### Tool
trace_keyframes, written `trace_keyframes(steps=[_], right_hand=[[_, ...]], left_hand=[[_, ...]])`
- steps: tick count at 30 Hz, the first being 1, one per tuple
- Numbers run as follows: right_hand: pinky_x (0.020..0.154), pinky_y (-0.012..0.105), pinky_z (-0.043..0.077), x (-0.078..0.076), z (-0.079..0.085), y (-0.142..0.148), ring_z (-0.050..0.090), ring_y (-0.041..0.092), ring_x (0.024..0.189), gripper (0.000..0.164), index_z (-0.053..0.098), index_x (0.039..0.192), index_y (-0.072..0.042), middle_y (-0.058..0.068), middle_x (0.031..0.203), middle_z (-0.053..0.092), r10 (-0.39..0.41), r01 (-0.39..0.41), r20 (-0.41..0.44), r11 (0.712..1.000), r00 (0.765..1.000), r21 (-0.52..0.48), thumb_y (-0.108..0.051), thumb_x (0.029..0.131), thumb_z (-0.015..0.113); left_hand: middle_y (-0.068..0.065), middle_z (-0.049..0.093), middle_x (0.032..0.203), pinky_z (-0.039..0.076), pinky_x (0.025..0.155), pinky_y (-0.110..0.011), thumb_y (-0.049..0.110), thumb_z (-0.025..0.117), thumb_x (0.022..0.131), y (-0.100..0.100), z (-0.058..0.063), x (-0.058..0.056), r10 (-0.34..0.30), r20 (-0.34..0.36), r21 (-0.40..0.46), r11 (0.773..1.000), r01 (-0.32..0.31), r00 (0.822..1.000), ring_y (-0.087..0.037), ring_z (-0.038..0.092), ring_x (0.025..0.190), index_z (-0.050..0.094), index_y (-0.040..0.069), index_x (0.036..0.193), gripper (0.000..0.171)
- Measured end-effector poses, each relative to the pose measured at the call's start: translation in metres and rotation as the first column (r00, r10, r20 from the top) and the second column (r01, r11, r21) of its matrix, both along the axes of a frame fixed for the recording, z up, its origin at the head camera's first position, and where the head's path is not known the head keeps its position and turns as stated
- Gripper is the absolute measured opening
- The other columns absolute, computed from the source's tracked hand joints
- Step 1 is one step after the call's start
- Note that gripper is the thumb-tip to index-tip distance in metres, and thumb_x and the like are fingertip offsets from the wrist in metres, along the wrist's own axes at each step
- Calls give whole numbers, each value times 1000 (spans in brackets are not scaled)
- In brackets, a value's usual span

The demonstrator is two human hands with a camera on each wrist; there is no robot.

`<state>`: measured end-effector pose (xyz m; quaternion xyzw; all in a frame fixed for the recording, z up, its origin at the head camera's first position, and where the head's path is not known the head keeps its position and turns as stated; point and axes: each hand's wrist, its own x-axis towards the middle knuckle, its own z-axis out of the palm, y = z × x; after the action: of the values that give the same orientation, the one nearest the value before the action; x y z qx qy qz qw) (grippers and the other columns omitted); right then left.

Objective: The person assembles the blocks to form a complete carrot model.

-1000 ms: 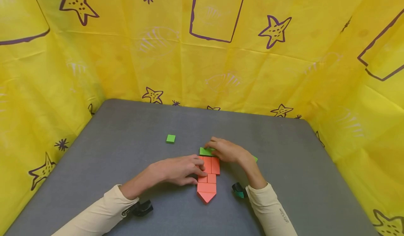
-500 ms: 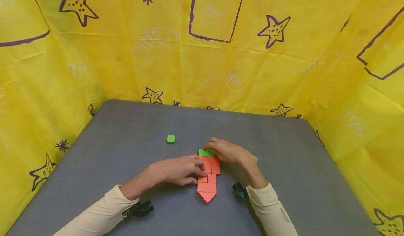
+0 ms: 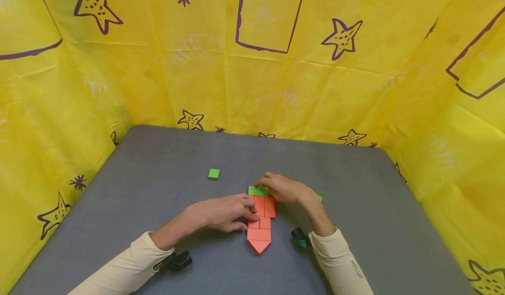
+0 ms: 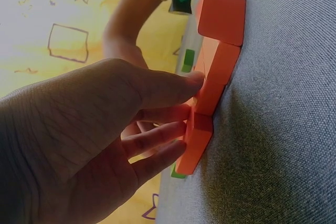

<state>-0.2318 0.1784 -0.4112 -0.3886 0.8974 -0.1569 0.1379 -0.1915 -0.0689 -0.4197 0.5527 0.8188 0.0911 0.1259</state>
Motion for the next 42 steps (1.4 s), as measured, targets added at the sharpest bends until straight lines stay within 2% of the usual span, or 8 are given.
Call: trace_keyframes(steps=[9,13,17,21,27,32,34,42], right_hand=[[102,49,55,5,26,40,64,36,118,41,58,142,-4,21,130,61,-185,177,137,982,973,69,4,101,57],[92,44,57,9,36,65,65,32,108,38,60,134,-2,20,123,66,-295,268,180,950,938,160,1,96,67],[79,38,53,13,40,80,60,22,92,39,63,121,-5,12,105,67,-408,346,189,892,893,291,0,86,78],[77,36,49,14,35,88,56,22,89,37,62,111,-8,8,99,62,-493,401,204,839,846,366,3,81,79],[76,37,50,12,27,96,66,25,79,31,58,118,-4,16,110,66,-544,464,253,828,800,315,-9,93,75],[85,45,50,12,26,100,64,27,95,41,58,118,-7,15,113,66,-542,479,191,827,818,293,-16,88,83],[89,47,51,11,26,101,61,27,102,41,60,115,-7,13,114,66,-516,461,160,840,841,286,-12,83,86],[76,33,48,4,22,97,56,19,84,20,64,102,-3,8,96,65,-394,367,91,904,915,219,-5,88,77]], left_hand=[[3,66,131,48,110,-27,25,71,101,1,0,1,-4,-1,-1,1000,4,1000,-14,54,125,70,20,138,38],[3,65,132,48,111,-27,25,70,101,0,0,1,-5,-3,1,1000,5,1000,-15,54,127,70,20,138,37],[3,65,131,48,111,-26,24,70,101,-2,-1,1,-10,-14,8,1000,11,1000,-15,54,127,70,20,137,37],[3,65,129,48,110,-26,24,70,101,-2,-2,1,-10,-12,10,1000,11,1000,-15,53,125,70,20,138,37],[3,65,131,48,111,-26,26,69,101,-1,-2,1,-2,2,2,1000,2,1000,-15,53,126,69,20,139,38],[2,64,131,48,111,-26,25,69,102,0,-1,1,-4,6,-2,1000,4,1000,-15,53,126,69,20,139,38],[2,65,132,48,111,-26,25,69,102,0,-1,1,-4,9,-1,1000,4,1000,-15,53,127,69,20,139,38],[1,65,130,49,109,-27,24,70,101,0,0,1,-21,-13,19,1000,21,1000,-16,53,125,70,19,138,38]])
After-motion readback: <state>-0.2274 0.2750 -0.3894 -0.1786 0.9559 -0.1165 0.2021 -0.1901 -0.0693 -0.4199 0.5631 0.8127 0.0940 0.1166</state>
